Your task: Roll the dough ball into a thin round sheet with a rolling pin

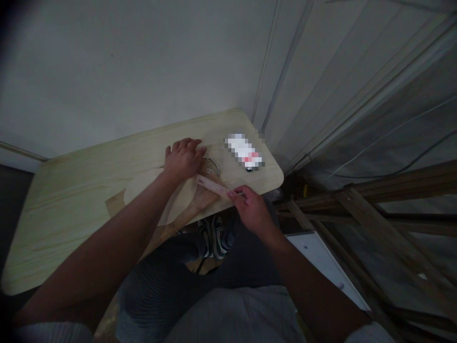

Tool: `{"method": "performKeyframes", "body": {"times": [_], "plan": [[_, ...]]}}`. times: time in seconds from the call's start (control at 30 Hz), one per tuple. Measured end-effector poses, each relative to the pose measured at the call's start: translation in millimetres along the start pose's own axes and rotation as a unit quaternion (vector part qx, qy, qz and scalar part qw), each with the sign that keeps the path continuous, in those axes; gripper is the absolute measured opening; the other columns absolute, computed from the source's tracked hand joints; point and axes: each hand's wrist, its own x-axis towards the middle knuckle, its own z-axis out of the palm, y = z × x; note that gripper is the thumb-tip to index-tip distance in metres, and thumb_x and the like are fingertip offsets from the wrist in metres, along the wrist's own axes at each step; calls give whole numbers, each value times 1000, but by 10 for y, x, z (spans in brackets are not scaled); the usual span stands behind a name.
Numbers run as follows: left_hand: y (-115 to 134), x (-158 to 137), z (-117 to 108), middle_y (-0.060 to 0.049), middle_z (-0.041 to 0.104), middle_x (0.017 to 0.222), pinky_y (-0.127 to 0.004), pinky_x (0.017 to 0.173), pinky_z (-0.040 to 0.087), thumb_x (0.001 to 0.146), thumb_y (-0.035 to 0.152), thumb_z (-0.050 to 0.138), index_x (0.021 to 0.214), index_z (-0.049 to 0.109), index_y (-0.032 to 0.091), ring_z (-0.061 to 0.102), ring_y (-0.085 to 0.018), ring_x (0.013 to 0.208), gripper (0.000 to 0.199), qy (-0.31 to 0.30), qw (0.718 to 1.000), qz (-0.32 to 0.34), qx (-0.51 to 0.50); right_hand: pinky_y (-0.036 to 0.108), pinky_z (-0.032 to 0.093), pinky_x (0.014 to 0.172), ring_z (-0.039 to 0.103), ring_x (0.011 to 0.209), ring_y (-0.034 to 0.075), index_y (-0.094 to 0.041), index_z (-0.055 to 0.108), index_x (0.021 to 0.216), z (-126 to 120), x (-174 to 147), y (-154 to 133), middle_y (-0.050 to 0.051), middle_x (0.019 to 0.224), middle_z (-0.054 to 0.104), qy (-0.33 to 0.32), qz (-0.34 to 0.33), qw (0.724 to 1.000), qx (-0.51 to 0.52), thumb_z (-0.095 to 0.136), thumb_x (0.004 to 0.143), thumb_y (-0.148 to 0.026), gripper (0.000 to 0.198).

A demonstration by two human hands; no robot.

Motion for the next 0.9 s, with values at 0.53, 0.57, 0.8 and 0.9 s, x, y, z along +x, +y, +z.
{"method": "performKeyframes", "body": {"times": [0.53,0.57,0.8,0.9], "plan": [[-225,-398,-29,-7,50,150,-60,115,28,102,50,29,139,55,31,42,-31,138,49,39,998,49,-5,29,48,72,68,83,21,-20,64,111,300,-493,-100,8,95,73,40,-82,994,-68,49,97,-51,37],[-255,-441,-29,-7,50,150,-61,115,27,102,50,29,140,54,31,42,-31,138,50,41,998,53,-3,30,49,74,69,85,22,-20,64,112,324,-530,-104,8,98,73,40,-89,993,-71,49,97,-50,36],[-433,-725,-74,-7,40,159,-61,118,25,103,49,21,145,49,31,38,-30,144,54,22,998,63,11,33,50,87,69,99,24,-20,61,121,492,-768,-115,10,109,72,44,-133,987,-72,48,99,-45,36],[-441,-773,-108,-6,37,161,-61,120,22,104,48,18,151,42,31,35,-28,146,55,6,999,52,16,33,50,87,69,99,23,-20,62,121,506,-798,-131,10,109,73,33,-128,989,-71,45,100,-46,37]]}}
